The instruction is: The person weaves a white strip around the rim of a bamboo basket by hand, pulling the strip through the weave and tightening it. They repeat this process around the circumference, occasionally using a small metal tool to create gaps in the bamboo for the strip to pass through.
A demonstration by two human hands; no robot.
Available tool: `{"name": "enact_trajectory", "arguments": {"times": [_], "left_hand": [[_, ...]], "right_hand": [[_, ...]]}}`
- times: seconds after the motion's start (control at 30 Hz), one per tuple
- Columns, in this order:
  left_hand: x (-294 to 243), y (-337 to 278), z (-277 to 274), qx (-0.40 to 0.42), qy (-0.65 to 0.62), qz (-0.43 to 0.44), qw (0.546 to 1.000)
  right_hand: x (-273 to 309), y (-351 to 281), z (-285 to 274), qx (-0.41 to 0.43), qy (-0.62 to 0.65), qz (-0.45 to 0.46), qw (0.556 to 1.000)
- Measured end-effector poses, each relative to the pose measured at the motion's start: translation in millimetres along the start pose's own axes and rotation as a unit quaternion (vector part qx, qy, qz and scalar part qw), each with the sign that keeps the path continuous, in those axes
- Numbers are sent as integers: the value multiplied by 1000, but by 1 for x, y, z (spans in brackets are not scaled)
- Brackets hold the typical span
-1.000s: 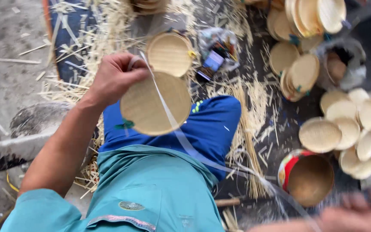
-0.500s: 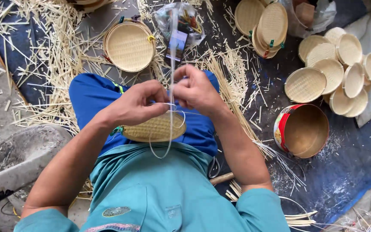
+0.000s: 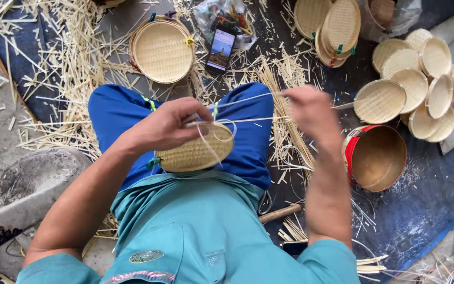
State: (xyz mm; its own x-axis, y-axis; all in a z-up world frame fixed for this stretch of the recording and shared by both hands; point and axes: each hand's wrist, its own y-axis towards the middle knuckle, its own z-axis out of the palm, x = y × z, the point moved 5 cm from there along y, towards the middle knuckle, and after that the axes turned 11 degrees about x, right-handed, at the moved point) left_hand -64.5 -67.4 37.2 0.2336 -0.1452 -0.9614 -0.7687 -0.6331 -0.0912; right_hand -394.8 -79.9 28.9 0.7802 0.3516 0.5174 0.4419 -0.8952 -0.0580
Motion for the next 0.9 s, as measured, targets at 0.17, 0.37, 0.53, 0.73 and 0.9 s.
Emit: {"name": "enact_trajectory", "arguments": {"times": [0.17, 0.37, 0.53, 0.73, 0.9], "left_hand": [[54, -21, -21, -50, -121, -25, 991], [74, -14, -35, -147, -148, -65, 976], [61, -3, 6, -11, -262, -40, 964], [92, -20, 6, -37, -330, -35, 942], [94, -12, 8, -55, -315, -63, 946]], "right_hand": [[-107, -93, -59, -116, -197, 276, 933], [31, -51, -24, -274, -31, 224, 935], [163, 26, 64, -89, 0, -72, 993], [145, 23, 90, -46, 107, -90, 989], [152, 24, 78, -26, 175, -94, 980]]}}
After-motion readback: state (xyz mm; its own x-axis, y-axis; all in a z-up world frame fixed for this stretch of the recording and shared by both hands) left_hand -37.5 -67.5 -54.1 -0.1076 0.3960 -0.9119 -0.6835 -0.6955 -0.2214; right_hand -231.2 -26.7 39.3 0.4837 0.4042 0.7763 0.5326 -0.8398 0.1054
